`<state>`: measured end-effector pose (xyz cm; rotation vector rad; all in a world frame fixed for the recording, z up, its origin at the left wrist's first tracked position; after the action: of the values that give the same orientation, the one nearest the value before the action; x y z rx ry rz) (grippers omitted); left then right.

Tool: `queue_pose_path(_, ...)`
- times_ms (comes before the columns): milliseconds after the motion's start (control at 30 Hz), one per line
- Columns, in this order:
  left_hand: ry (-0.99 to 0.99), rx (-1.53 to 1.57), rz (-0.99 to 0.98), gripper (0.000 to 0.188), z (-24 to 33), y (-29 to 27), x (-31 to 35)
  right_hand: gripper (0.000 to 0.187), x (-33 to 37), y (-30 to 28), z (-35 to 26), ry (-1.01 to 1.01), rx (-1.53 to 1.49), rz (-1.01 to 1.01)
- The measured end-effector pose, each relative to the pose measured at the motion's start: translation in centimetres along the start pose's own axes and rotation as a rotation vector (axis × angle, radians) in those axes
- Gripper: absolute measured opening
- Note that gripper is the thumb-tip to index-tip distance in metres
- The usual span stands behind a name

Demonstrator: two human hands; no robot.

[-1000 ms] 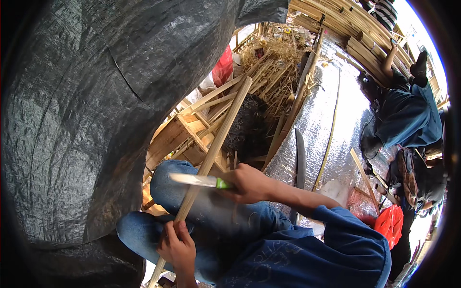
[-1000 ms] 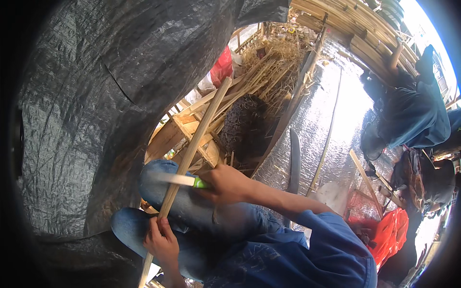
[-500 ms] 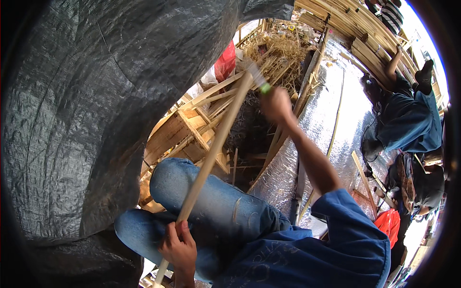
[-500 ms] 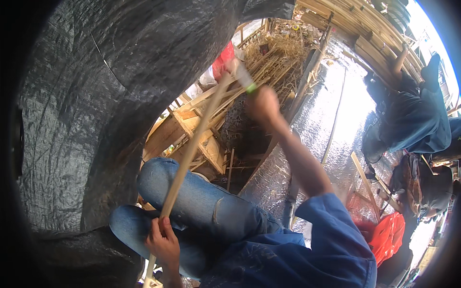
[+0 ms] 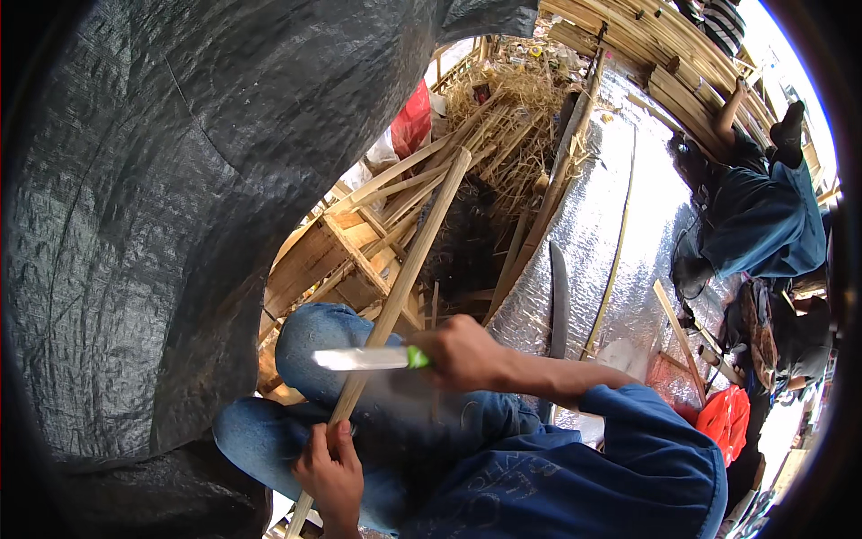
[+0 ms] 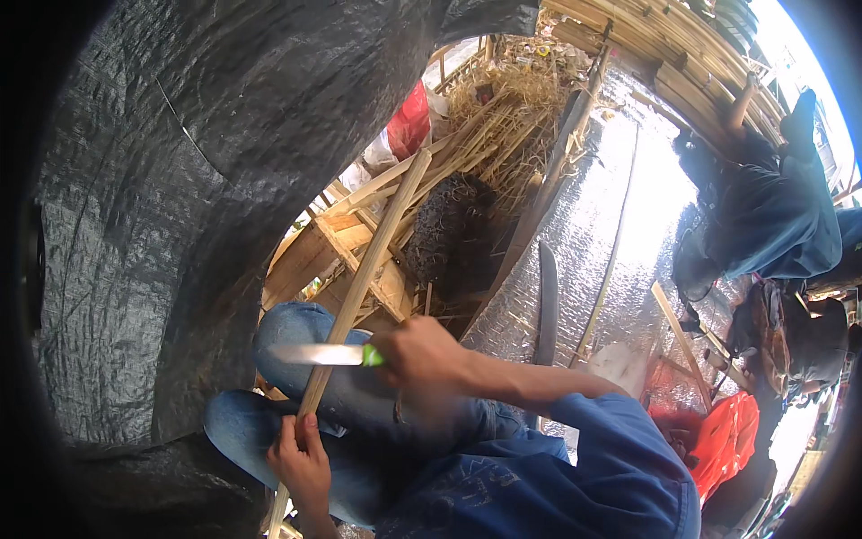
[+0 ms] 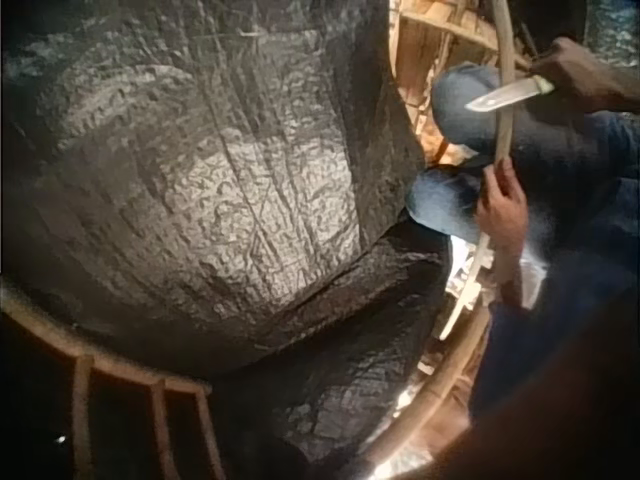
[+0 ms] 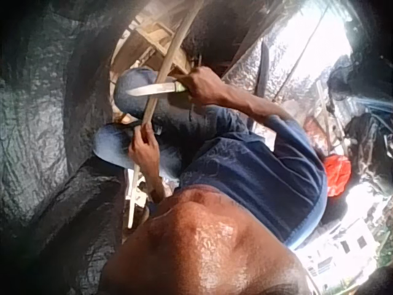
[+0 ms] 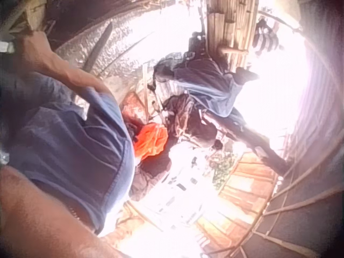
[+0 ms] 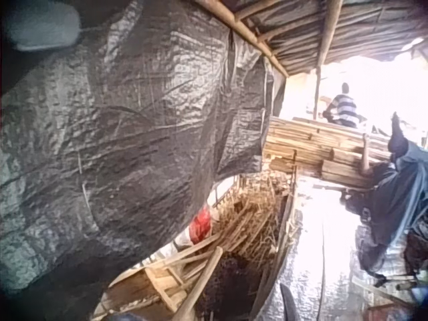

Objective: Shave down a long wooden stick using a small knife and a large machete.

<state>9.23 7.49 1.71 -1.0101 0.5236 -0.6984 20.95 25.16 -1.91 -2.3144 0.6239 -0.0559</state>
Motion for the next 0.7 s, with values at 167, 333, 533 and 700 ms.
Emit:
queue_pose_path(167, 0.134, -0.079, -0.001, 0.027, -0.2, 0.3, -0.3, 0.02, -1.9, 1.3, -0.9, 0.041, 0.13, -0.139)
queue_pose_path(333, 0.102, -0.039, -0.001, 0.026, -1.2, 0.1, -0.3, 0.015, -4.3, -2.9, 6.6, 0.205, 0.536, 0.056)
queue_pose_path(533, 0.087, 0.035, -0.067, 0.028, -1.7, 0.4, -0.2, 0.032, -2.6, -22.5, 25.9, 0.792, 0.244, 0.647)
queue_pose_path(700, 0.063, 0.044, -0.051, 0.029, -1.6, 0.6, -0.4, 0.018, -0.9, -12.1, 10.9, 0.434, 0.165, 0.493)
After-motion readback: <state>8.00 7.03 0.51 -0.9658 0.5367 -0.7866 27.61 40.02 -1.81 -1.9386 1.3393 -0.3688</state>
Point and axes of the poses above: each hand's wrist, its own x-axis away from the middle knuckle, its own y-axis out of the palm, z = x × y, the point moved 9 cm from there along -x, towards the middle knuckle
